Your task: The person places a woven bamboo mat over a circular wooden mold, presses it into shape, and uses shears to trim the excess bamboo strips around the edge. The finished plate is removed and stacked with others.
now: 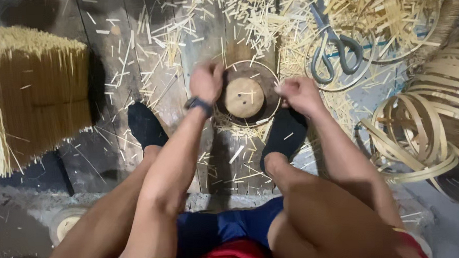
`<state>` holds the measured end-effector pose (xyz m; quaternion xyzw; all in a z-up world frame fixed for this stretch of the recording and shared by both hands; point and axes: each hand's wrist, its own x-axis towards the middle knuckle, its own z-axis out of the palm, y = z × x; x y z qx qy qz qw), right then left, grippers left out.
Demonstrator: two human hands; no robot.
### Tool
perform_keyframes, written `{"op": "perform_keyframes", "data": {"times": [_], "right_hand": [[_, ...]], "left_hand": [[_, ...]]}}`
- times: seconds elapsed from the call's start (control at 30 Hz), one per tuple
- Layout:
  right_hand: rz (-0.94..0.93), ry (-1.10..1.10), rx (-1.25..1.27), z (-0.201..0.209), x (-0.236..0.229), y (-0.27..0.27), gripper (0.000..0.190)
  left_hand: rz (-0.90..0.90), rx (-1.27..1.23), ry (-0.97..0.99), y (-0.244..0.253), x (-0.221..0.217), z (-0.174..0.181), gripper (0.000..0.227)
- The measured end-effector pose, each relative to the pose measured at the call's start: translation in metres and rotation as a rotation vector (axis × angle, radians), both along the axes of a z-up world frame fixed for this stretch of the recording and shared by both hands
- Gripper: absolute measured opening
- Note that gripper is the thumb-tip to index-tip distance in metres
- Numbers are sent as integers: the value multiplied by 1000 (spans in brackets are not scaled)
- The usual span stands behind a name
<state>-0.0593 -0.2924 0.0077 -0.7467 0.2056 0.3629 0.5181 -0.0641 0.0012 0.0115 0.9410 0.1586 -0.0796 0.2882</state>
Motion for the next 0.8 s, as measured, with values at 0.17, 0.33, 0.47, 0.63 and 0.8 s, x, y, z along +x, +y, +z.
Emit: {"op": "perform_keyframes", "data": {"times": [0.17, 0.33, 0.47, 0.63, 0.8], "right_hand": [[-130, 112, 220, -14, -26, -9, 21], [-172, 77, 168, -25, -22, -7, 19], [-182, 1, 188, -4, -22, 1, 15], [-306, 202, 407, 27, -32, 5, 12], [-207, 135, 213, 13, -38, 18, 13]], "left_hand": [[256, -481, 259, 21, -43, -3, 32], [382, -499, 362, 18, -38, -13, 31], [336, -398, 296, 20, -44, -25, 36], [847, -1426, 245, -1, -95, -30, 37], [949, -1425, 286, -35, -124, -28, 24]]}}
